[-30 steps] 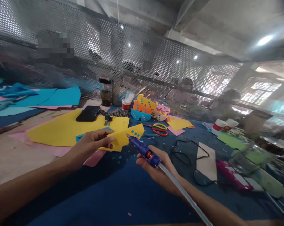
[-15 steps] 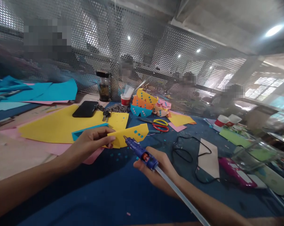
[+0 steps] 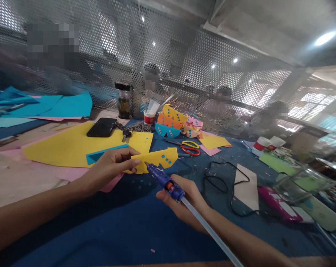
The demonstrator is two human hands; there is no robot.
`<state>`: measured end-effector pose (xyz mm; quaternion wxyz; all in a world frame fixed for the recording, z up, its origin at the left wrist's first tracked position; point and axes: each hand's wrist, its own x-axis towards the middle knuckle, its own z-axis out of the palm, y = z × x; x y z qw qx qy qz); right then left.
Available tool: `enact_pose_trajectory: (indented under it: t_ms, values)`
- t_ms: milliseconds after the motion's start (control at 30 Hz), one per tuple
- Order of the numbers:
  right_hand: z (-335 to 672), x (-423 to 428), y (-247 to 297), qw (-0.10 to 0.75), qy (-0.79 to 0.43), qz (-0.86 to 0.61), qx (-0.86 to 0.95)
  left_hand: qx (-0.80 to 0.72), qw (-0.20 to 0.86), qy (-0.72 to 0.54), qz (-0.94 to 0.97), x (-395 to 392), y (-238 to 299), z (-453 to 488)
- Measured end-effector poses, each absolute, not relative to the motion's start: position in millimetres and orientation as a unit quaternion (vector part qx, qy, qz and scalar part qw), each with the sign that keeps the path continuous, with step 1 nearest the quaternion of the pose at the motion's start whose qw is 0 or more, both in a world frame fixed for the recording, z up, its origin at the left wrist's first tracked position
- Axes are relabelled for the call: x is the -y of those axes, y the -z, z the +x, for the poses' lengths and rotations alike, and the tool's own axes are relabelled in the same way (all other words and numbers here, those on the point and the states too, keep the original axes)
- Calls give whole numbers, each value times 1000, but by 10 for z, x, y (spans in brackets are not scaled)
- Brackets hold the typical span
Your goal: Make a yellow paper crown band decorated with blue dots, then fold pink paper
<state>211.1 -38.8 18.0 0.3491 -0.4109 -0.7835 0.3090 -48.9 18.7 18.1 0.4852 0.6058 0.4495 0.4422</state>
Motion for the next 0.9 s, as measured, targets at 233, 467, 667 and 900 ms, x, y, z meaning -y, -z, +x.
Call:
enact_pose_trajectory:
  t_ms: [233,467,667,900]
  values:
    - [2122,365,-133,357,-294,-402,791,-445,509,-468,570,-203,-150,-432]
    - [2130,367,-107,345,-282,-407,797,-447,516,-468,561,-155,-197,-405]
    - [2131,362,-79,353,-267,-407,798,-444,504,-465,577,-140,-217,-411]
    - [2124,367,-84,348,-268,-410,799,-429,492,-458,603,-145,-206,-428]
